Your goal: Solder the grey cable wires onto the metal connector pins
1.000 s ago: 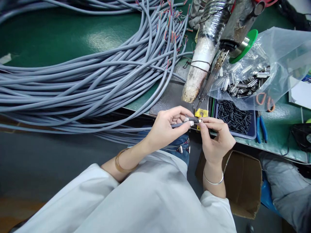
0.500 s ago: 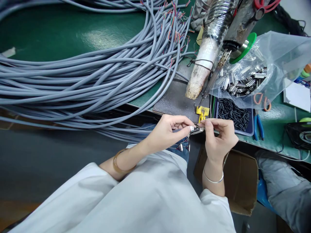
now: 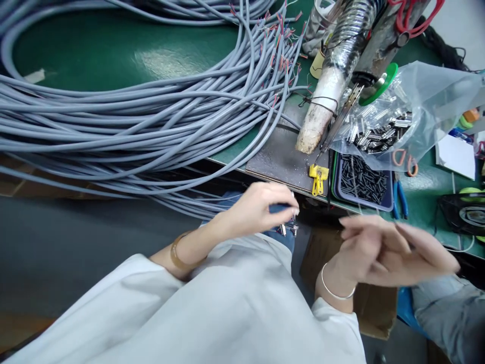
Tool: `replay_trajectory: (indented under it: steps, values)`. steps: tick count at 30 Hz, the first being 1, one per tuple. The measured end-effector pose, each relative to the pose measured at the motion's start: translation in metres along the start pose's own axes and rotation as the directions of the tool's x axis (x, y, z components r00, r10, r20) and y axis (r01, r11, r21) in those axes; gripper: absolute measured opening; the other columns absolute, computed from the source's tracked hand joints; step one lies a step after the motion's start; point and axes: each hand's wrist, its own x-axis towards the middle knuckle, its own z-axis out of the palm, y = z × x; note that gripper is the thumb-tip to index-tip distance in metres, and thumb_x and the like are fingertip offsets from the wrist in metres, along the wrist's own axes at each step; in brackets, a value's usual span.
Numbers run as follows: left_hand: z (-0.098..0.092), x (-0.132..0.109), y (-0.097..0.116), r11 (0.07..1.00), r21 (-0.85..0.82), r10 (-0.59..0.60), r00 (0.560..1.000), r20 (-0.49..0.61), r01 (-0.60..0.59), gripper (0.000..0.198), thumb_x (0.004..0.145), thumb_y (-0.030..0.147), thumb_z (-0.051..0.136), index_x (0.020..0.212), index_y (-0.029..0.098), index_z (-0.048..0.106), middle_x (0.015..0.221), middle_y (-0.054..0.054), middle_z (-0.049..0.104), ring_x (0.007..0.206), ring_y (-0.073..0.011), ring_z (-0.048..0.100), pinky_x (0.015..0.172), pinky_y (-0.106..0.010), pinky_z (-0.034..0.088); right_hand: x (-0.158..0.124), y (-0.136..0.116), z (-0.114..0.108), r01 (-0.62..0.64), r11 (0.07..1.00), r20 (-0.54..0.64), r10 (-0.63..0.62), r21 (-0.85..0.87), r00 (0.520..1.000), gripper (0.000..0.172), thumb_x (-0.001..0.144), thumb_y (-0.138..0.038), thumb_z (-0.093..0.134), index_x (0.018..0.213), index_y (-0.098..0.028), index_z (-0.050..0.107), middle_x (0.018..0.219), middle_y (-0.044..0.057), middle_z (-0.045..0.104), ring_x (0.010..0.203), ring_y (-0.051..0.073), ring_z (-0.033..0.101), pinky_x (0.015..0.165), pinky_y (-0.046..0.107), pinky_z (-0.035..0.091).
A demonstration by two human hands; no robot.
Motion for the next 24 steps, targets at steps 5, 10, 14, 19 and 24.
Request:
replay_trajectory:
  steps: [5, 10, 14, 19, 24]
  values:
    - [-0.03, 0.028, -0.036, 0.87, 0.406, -0.048, 0.866, -0.497, 0.281, 0.018, 0.084, 0.023, 0.071, 0.101, 0.019, 0.074, 0.106, -0.01, 0.072, 0.106, -0.0309, 0.064, 0.094, -0.041, 0.048, 0.006, 0.002, 0.042, -0.061, 0.998, -0.023, 0.06, -0.025, 0.998, 0.02, 0.092, -0.014, 0.066, 0.11, -0.024, 0.063, 0.091, 0.001, 0.08, 0.084, 0.02, 0.08, 0.084, 0.037, 0.068]
    - [-0.05, 0.032, -0.07, 0.888, 0.33, -0.119, 0.854, -0.507, 0.32, 0.024, 0.078, 0.019, 0.073, 0.102, 0.02, 0.077, 0.089, -0.004, 0.07, 0.075, -0.0196, 0.06, 0.074, -0.032, 0.045, 0.005, 0.0, 0.028, 0.066, 0.994, 0.011, -0.067, 0.09, 0.998, 0.013, 0.087, -0.013, 0.071, 0.093, -0.022, 0.063, 0.073, -0.004, 0.074, 0.067, 0.018, 0.077, 0.084, 0.044, 0.069]
    - [-0.058, 0.023, -0.078, 0.976, 0.039, -0.143, 0.765, -0.628, 0.215, 0.022, 0.077, 0.025, 0.083, 0.099, 0.023, 0.08, 0.072, 0.003, 0.063, 0.055, -0.0096, 0.042, 0.057, -0.028, 0.034, 0.004, 0.0, 0.006, 0.23, 0.973, 0.046, -0.231, 0.038, 0.972, 0.016, 0.084, -0.016, 0.073, 0.085, -0.024, 0.059, 0.056, -0.008, 0.056, 0.044, 0.012, 0.055, 0.046, 0.029, 0.051]
    - [-0.062, 0.019, -0.062, 0.986, -0.165, -0.131, 0.619, -0.774, 0.003, 0.035, 0.082, 0.024, 0.084, 0.115, 0.019, 0.074, 0.082, 0.006, 0.064, 0.054, -0.0005, 0.041, 0.05, -0.022, 0.029, 0.023, 0.019, -0.017, 0.173, 0.815, 0.226, -0.053, -0.553, 0.973, 0.007, 0.091, -0.026, 0.067, 0.089, -0.024, 0.061, 0.061, -0.004, 0.06, 0.052, 0.012, 0.055, 0.054, 0.029, 0.038]
    - [-0.06, 0.005, -0.004, 0.839, -0.532, -0.131, 0.907, -0.399, -0.113, 0.026, 0.087, 0.023, 0.079, 0.112, 0.02, 0.075, 0.066, 0.004, 0.068, 0.046, -0.0047, 0.054, 0.038, -0.018, 0.034, 0.063, 0.077, -0.029, -0.016, 0.492, 0.134, 0.267, -0.871, 0.954, 0.014, 0.096, -0.035, 0.056, 0.094, -0.022, 0.061, 0.068, 0.004, 0.065, 0.059, 0.02, 0.057, 0.059, 0.033, 0.021]
